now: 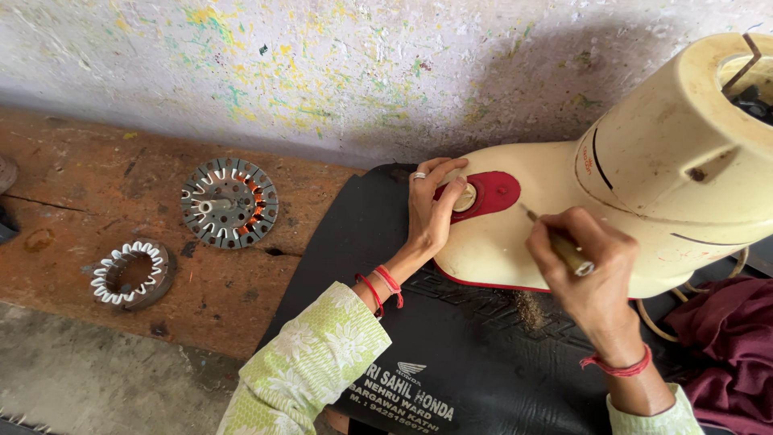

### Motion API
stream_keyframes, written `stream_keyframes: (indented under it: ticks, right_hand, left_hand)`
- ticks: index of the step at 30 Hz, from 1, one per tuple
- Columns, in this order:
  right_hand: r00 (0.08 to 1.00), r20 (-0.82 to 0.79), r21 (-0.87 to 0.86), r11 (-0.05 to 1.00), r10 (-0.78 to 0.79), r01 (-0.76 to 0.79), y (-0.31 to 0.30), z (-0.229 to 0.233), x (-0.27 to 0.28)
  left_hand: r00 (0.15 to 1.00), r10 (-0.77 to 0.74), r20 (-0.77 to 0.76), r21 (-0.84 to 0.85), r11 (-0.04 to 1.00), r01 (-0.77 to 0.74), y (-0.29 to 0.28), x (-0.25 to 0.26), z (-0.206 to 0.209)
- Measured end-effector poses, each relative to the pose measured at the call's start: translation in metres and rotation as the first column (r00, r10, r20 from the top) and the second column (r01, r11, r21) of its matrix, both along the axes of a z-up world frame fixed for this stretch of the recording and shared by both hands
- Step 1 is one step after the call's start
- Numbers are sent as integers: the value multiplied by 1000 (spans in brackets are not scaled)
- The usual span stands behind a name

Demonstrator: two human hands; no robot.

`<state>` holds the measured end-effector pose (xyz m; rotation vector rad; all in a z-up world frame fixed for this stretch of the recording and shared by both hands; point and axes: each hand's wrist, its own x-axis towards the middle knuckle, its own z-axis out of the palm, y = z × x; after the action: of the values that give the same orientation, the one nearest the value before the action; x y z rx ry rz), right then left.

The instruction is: The person uses a screwdriver to scrape residue from the surface of a cream-colored appliance, then wipes the appliance with a maroon cloth. The person rotates the appliance to access different areas while cleaning.

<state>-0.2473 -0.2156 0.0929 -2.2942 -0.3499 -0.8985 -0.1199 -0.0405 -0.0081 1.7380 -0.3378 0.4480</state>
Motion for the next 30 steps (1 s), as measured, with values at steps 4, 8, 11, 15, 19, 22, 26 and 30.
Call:
stream_keyframes:
  ticks: [4,8,11,15,19,22,26,30]
  right_hand:
    - [987,-158,151,988,-1,26,-1,-1,0]
    - [997,-42,43,997,72,-70,11,-9,2]
    - [997,-34,50,996,69,-67,11,-10,0]
    - [1000,22,-57,998,-12,13,6,-3,0]
    - [998,58,-81,997,16,-11,5,5,9]
    - [999,43,-96,995,21,-16,6,8,13]
    - [999,19,-87,995,39,-38,6,12,3]
    - [999,-37,-89,996,28,-31,9,14,6]
  left_hand:
    - [1000,-6,4,-16,1000,6,0,-1,2]
    - [1000,-6,3,-11,1000,6,0,-4,6]
    - [996,4,93,60,998,-10,0,-11,11]
    - [960,-62,272,209,978,4,0,-20,22]
    - [917,-112,382,314,949,-15,0,-23,30]
    - [918,-139,371,322,947,13,0,-24,32]
    - [924,-144,353,314,949,28,2,-25,34]
    - [924,-148,352,287,957,44,3,-24,33]
